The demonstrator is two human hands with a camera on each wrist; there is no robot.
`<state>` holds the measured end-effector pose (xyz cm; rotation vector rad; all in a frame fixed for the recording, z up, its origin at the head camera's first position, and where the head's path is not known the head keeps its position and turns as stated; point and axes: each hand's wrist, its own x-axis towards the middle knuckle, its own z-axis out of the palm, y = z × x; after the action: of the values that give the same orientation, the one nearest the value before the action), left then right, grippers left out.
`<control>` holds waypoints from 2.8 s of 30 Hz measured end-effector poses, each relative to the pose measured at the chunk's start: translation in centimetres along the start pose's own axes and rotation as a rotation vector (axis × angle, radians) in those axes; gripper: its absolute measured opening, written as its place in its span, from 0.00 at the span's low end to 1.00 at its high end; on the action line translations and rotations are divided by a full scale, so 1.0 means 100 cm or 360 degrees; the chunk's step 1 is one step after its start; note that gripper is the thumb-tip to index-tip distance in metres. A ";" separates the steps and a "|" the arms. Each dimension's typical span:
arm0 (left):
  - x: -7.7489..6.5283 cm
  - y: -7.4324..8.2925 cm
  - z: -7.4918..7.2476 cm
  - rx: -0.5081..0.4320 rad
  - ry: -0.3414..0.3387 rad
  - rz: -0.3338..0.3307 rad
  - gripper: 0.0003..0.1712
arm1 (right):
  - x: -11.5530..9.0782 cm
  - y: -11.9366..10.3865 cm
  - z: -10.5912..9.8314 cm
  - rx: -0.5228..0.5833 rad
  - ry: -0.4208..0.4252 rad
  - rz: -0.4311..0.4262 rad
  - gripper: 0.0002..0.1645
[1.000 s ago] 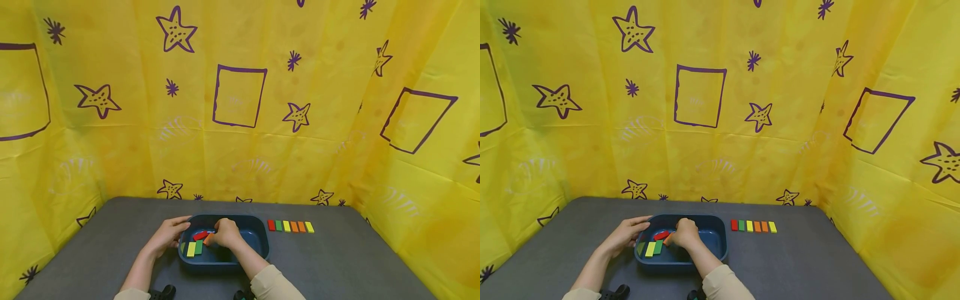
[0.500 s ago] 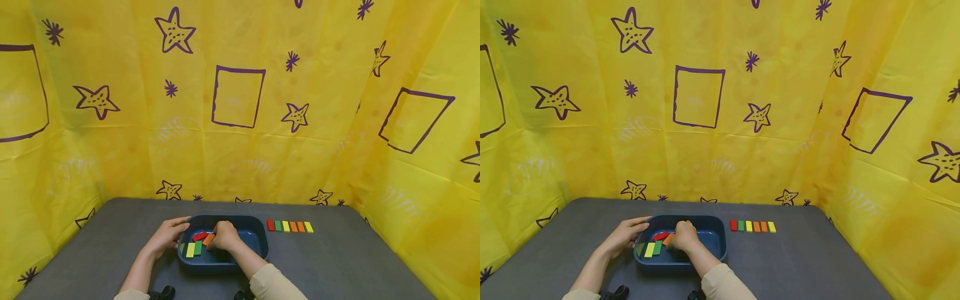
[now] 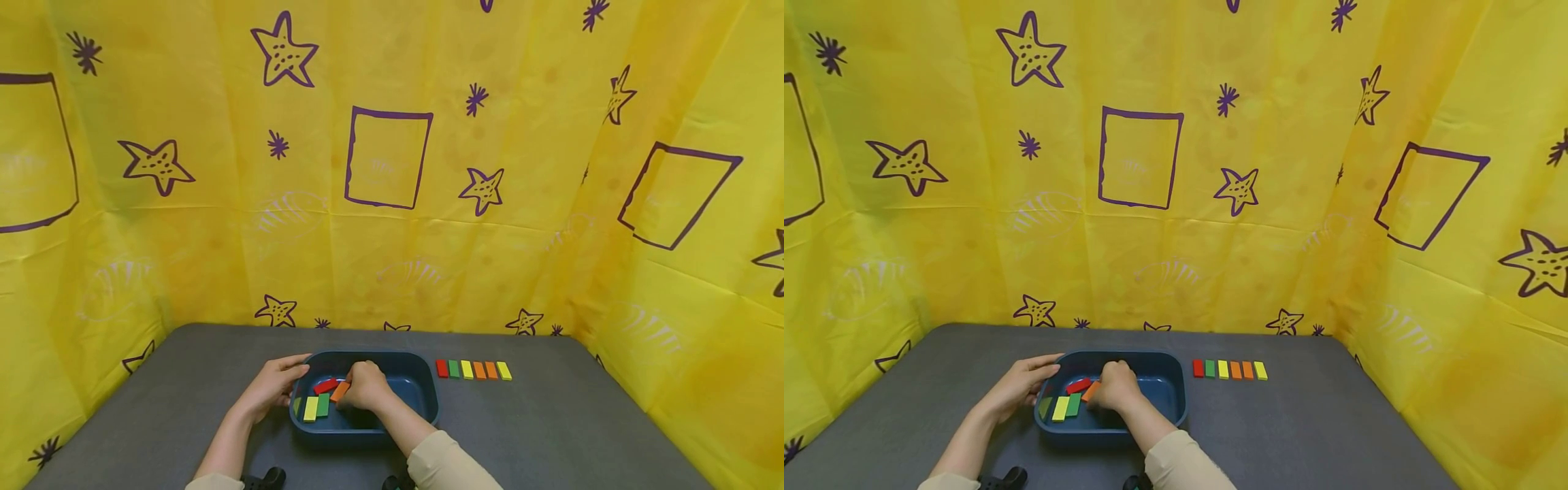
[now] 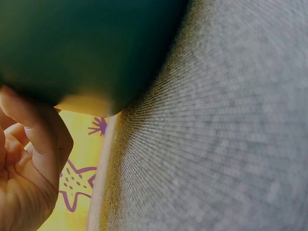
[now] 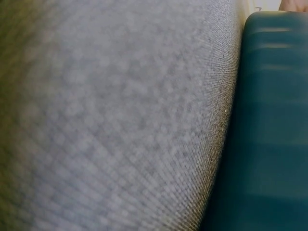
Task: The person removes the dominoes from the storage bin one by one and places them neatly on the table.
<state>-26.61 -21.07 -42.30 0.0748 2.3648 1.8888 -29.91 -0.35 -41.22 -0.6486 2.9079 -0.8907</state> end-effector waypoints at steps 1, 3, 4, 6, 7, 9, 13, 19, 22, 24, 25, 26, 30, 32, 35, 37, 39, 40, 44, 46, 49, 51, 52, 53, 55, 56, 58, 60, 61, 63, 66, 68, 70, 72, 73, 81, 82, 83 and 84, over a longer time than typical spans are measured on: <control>0.000 0.000 0.000 0.0000 0.0002 0.0000 0.32 | 0.000 0.000 0.000 0.0011 0.0001 -0.0001 0.19; 0.000 0.000 0.000 0.0002 0.0008 -0.0004 0.32 | 0.000 0.001 0.000 0.0042 0.0003 0.0006 0.19; 0.000 0.000 0.000 0.0004 0.0010 -0.0005 0.32 | 0.000 0.001 0.000 0.0063 0.0008 0.0014 0.19; 0.000 0.000 0.000 0.0004 0.0010 -0.0006 0.32 | 0.001 0.001 0.000 0.0107 0.0027 0.0038 0.20; 0.000 0.000 0.000 0.0004 0.0010 -0.0007 0.32 | 0.001 0.002 0.000 0.0133 0.0040 0.0053 0.21; 0.000 0.000 0.000 0.0002 0.0005 -0.0009 0.33 | 0.002 0.002 -0.001 0.0187 0.0074 0.0075 0.23; 0.001 0.000 0.000 0.0000 0.0009 -0.0019 0.33 | 0.003 0.002 -0.004 0.0313 0.0129 0.0089 0.24; 0.001 0.000 0.001 0.0014 0.0033 -0.0034 0.32 | 0.002 0.003 -0.011 0.0487 0.0129 0.0115 0.25; 0.001 0.000 0.001 0.0015 0.0041 -0.0043 0.31 | 0.001 0.002 -0.014 0.0616 0.0108 0.0134 0.25; 0.001 0.000 0.002 0.0015 0.0046 -0.0050 0.31 | 0.001 0.002 -0.015 0.0722 0.0090 0.0147 0.25; 0.001 0.001 0.002 0.0013 0.0047 -0.0052 0.31 | 0.001 0.002 -0.016 0.0774 0.0080 0.0150 0.25; 0.001 0.001 0.002 0.0012 0.0047 -0.0054 0.31 | 0.001 0.002 -0.017 0.0820 0.0071 0.0150 0.25; 0.001 0.001 0.002 0.0008 0.0043 -0.0052 0.32 | 0.000 0.004 -0.020 0.0970 0.0029 0.0167 0.26; 0.001 0.000 0.002 0.0006 0.0036 -0.0048 0.32 | 0.001 0.005 -0.021 0.1040 0.0010 0.0171 0.26; 0.001 0.000 0.002 0.0006 0.0034 -0.0046 0.32 | 0.001 0.007 -0.024 0.1152 -0.0027 0.0168 0.27; 0.001 0.000 0.002 0.0011 0.0041 -0.0046 0.32 | 0.001 0.009 -0.027 0.1221 -0.0048 0.0161 0.28; 0.001 0.000 0.002 0.0014 0.0053 -0.0051 0.31 | 0.001 0.012 -0.030 0.1258 -0.0062 0.0154 0.29; 0.001 0.001 0.003 0.0012 0.0059 -0.0054 0.31 | 0.001 0.013 -0.031 0.1268 -0.0067 0.0152 0.30; 0.001 0.001 0.003 0.0012 0.0064 -0.0054 0.31 | -0.001 0.020 -0.041 0.1287 -0.0087 0.0128 0.31; 0.001 0.001 0.003 0.0007 0.0058 -0.0046 0.31 | -0.003 0.023 -0.046 0.1300 -0.0101 0.0112 0.31; 0.001 0.000 0.002 0.0007 0.0047 -0.0036 0.32 | -0.006 0.029 -0.055 0.1300 -0.0100 0.0084 0.32; 0.000 0.001 0.002 0.0006 0.0039 -0.0031 0.32 | -0.007 0.034 -0.060 0.1294 -0.0092 0.0075 0.32; 0.000 0.001 0.002 0.0005 0.0040 -0.0032 0.32 | -0.007 0.036 -0.062 0.1288 -0.0085 0.0076 0.33; 0.001 0.001 0.002 0.0004 0.0044 -0.0035 0.32 | -0.007 0.038 -0.065 0.1285 -0.0080 0.0075 0.33; 0.001 0.002 0.001 0.0004 0.0049 -0.0040 0.31 | -0.008 0.043 -0.069 0.1292 -0.0071 0.0079 0.34; 0.001 0.002 0.001 0.0005 0.0048 -0.0041 0.31 | -0.009 0.046 -0.071 0.1296 -0.0067 0.0083 0.34; 0.001 0.002 0.001 0.0007 0.0051 -0.0045 0.31 | -0.010 0.052 -0.076 0.1305 -0.0050 0.0096 0.34; 0.001 0.002 0.001 0.0010 0.0048 -0.0045 0.32 | -0.010 0.059 -0.081 0.1324 -0.0024 0.0113 0.35; 0.001 0.002 0.001 0.0012 0.0047 -0.0046 0.32 | -0.011 0.063 -0.083 0.1327 -0.0009 0.0125 0.35; 0.001 0.002 0.001 0.0010 0.0052 -0.0049 0.32 | -0.012 0.072 -0.089 0.1348 0.0018 0.0138 0.34; 0.001 0.003 0.001 0.0005 0.0057 -0.0052 0.31 | -0.015 0.085 -0.097 0.1351 0.0067 0.0181 0.34; 0.000 0.003 0.000 0.0007 0.0058 -0.0049 0.31 | -0.016 0.093 -0.103 0.1355 0.0096 0.0200 0.34; 0.000 0.003 0.000 0.0009 0.0059 -0.0050 0.31 | -0.018 0.101 -0.107 0.1351 0.0126 0.0245 0.34; 0.000 0.003 0.000 0.0010 0.0059 -0.0054 0.31 | -0.019 0.109 -0.110 0.1354 0.0148 0.0283 0.34; -0.001 0.003 0.000 0.0015 0.0057 -0.0054 0.31 | -0.020 0.113 -0.112 0.1350 0.0156 0.0295 0.35; -0.001 0.003 0.002 0.0007 0.0050 -0.0062 0.31 | -0.029 0.146 -0.121 0.1356 0.0214 0.0403 0.36; -0.001 0.003 0.002 0.0008 0.0047 -0.0058 0.31 | -0.030 0.151 -0.122 0.1355 0.0221 0.0411 0.36; -0.001 0.004 0.002 0.0010 0.0043 -0.0056 0.31 | -0.031 0.155 -0.123 0.1343 0.0230 0.0419 0.36; -0.001 0.003 0.002 0.0007 0.0046 -0.0056 0.31 | -0.032 0.159 -0.125 0.1342 0.0241 0.0427 0.36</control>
<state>-26.51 -20.85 -41.99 0.0059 2.3727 1.8816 -34.90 19.46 -39.70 -0.1182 2.2709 -1.9646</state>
